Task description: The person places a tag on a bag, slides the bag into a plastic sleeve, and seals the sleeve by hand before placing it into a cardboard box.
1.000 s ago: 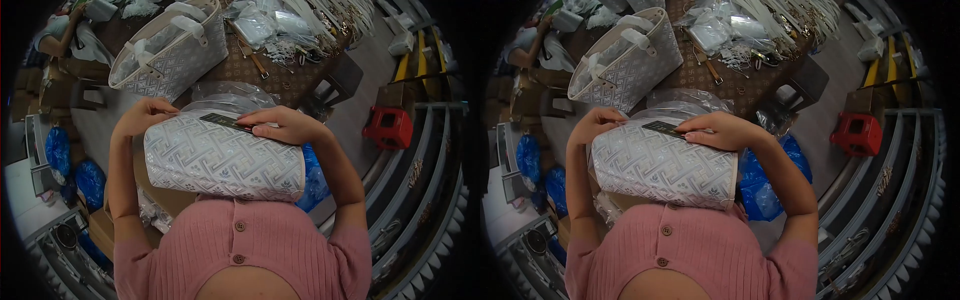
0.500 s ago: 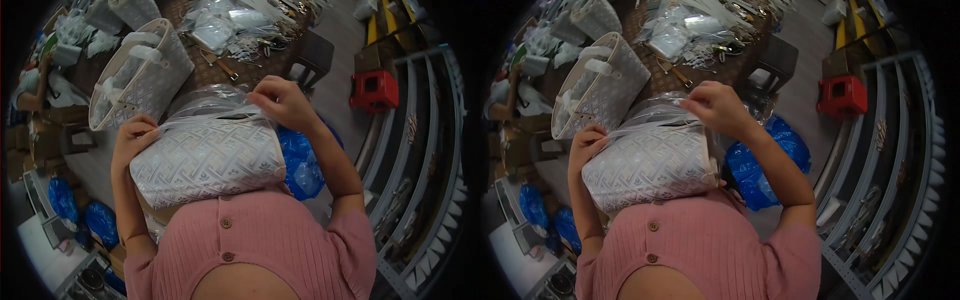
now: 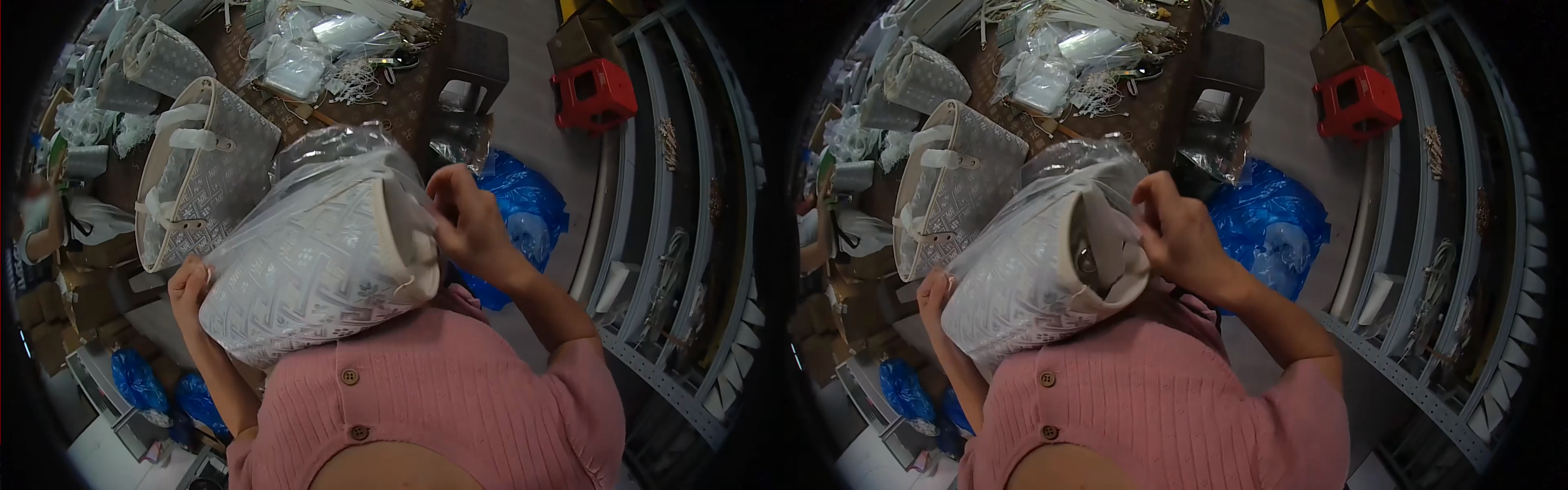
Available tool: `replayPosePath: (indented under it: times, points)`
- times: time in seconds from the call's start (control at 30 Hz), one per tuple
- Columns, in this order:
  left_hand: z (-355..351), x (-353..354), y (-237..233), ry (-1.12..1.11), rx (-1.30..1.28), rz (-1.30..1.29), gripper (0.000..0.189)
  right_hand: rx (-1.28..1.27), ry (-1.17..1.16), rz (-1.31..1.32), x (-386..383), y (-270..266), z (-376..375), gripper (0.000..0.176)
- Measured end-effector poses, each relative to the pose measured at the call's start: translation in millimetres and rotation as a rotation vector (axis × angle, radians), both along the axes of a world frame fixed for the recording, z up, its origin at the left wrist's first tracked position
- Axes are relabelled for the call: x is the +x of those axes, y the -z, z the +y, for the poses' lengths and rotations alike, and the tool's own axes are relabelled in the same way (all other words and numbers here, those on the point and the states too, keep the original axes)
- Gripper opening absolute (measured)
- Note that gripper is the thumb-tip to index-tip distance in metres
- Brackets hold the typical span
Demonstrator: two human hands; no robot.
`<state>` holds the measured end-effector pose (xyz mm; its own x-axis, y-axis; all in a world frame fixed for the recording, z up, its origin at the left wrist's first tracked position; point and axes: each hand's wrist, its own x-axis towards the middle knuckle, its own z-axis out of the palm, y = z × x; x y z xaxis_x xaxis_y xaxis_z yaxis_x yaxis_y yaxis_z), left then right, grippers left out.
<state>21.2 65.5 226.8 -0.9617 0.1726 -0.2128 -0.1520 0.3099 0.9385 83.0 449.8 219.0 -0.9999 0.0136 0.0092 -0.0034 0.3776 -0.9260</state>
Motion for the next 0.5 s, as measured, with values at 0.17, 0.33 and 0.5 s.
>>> replayPosePath:
  times: [0.17, 0.33, 0.5]
  points:
    - [-15, 29, 21, -0.316, 0.135, -0.02, 0.012, -0.073, -0.003, 0.019, 1, -18, 9, 0.02]
    - [-3, 51, 0, -0.301, 0.168, 0.222, 0.005, -0.033, -0.057, 0.029, 3, -22, 19, 0.019]
    - [8, 94, -3, -0.329, -0.209, 0.214, 0.008, -0.049, -0.046, 0.023, 11, -34, 17, 0.013]
